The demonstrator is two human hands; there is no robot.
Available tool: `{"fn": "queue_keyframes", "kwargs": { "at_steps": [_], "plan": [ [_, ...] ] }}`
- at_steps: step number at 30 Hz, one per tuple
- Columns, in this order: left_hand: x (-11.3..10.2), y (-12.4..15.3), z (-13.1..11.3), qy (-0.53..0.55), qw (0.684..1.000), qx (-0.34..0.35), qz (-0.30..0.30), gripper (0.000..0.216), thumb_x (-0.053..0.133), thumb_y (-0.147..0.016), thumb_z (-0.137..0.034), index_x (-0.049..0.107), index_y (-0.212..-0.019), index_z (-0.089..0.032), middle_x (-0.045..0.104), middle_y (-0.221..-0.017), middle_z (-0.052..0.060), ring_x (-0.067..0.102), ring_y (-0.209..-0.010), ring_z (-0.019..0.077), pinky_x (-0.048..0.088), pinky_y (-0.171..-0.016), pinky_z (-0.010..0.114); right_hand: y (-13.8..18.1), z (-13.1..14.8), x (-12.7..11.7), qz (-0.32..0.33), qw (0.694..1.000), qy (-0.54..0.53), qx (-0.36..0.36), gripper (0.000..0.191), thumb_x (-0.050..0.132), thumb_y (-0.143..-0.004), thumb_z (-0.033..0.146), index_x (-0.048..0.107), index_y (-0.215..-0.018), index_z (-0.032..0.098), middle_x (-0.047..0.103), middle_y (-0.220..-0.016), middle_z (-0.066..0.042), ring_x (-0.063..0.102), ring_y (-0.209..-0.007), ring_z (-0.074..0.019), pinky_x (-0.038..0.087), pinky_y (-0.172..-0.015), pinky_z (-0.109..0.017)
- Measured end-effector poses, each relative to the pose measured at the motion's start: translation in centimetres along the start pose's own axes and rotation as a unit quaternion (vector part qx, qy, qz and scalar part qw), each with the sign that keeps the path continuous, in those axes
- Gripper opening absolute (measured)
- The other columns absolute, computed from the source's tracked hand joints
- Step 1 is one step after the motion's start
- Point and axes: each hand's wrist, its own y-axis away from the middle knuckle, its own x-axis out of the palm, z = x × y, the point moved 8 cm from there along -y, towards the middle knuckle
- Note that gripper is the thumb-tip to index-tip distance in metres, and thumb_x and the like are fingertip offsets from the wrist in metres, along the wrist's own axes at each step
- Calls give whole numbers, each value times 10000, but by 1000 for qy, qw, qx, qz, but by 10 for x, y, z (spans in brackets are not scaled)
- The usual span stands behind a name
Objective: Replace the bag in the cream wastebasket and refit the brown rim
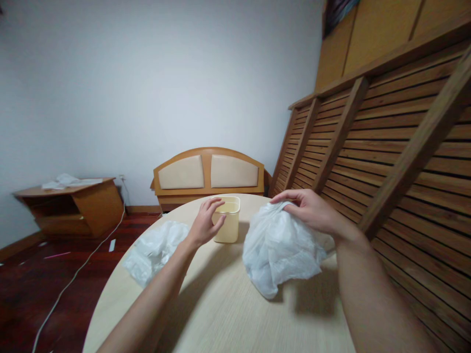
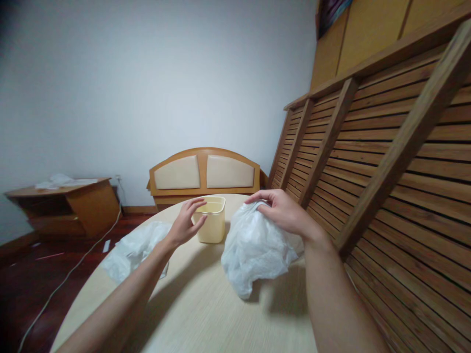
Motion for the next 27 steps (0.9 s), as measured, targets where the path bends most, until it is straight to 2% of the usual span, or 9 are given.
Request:
{"fn": "queue_keyframes", "kwargs": {
  "at_steps": [2, 4, 6, 9, 13, 15, 17, 22, 27],
  "plan": [
    [1, -2, -23, 83, 997, 1, 9, 381, 596, -930, -300, 545, -1291, -191, 576, -1341, 152, 533, -1256, 280, 419, -1094, 500, -2, 7, 9, 16, 1000, -18, -15, 323, 552, -787, 185, 753, -1040, 193, 764, -1025, -44, 699, -854, -180, 540, -700, -253],
    [14, -2, -44, 182, 981, -26, 60, 543, 626, -920, -345, 435, -1406, -200, 561, -1375, 165, 583, -1204, 273, 474, -1042, 471, -3, 14, 18, 35, 998, -25, -37, 336, 547, -786, 162, 743, -1058, 189, 760, -1032, -43, 700, -889, -184, 546, -760, -272],
    [33, 4, -60, 225, 965, -48, 123, 838, 729, -845, -381, 266, -1522, -207, 493, -1463, 181, 507, -1321, 312, 422, -1104, 500, -5, 19, 25, 49, 997, -25, -57, 358, 534, -778, 129, 736, -1067, 188, 757, -1049, -43, 696, -935, -189, 544, -822, -293],
    [58, 15, -68, 238, 951, -84, 179, 1017, 781, -780, -367, 155, -1566, -209, 373, -1562, 174, 405, -1413, 338, 359, -1156, 521, -5, 20, 28, 50, 996, -15, -68, 386, 515, -763, 95, 731, -1068, 191, 753, -1062, -40, 692, -970, -191, 535, -878, -309],
    [69, 21, -62, 226, 945, -116, 207, 658, 679, -797, -211, 461, -1418, -200, 587, -1379, 118, 567, -1234, 304, 447, -1066, 469, -5, 10, 21, 46, 997, 23, -56, 357, 533, -772, 102, 729, -1056, 194, 757, -1056, -39, 703, -952, -193, 537, -880, -314],
    [63, 19, -55, 191, 951, -132, 205, 410, 591, -800, -143, 616, -1209, -163, 692, -1160, 95, 638, -1051, 274, 500, -961, 422, -5, 4, 16, 41, 997, 50, -52, 337, 544, -784, 112, 731, -1050, 200, 762, -1052, -38, 708, -948, -196, 537, -880, -317],
    [50, 14, -49, 145, 963, -138, 182, 319, 543, -772, -95, 658, -1065, -144, 708, -1036, 85, 644, -964, 258, 507, -900, 391, -5, -2, 13, 37, 994, 89, -51, 334, 545, -785, 104, 736, -1040, 206, 764, -1050, -36, 709, -951, -198, 532, -889, -318],
    [30, 21, -47, 46, 975, -144, 160, 447, 550, -734, -66, 611, -1160, -188, 702, -1081, 79, 641, -1003, 257, 499, -903, 384, 0, -14, 19, 58, 978, 185, -76, 492, 511, -729, 19, 720, -1119, 234, 743, -1145, -32, 680, -1059, -201, 488, -974, -327],
    [31, 54, -70, 18, 981, -88, 174, 622, 664, -828, -345, 457, -1395, -193, 607, -1340, 149, 580, -1205, 319, 461, -1028, 472, 23, -38, 46, 133, 950, 283, -19, 596, 665, -711, 113, 645, -1296, 227, 672, -1288, -105, 578, -1225, -313, 395, -1074, -473]
  ]
}}
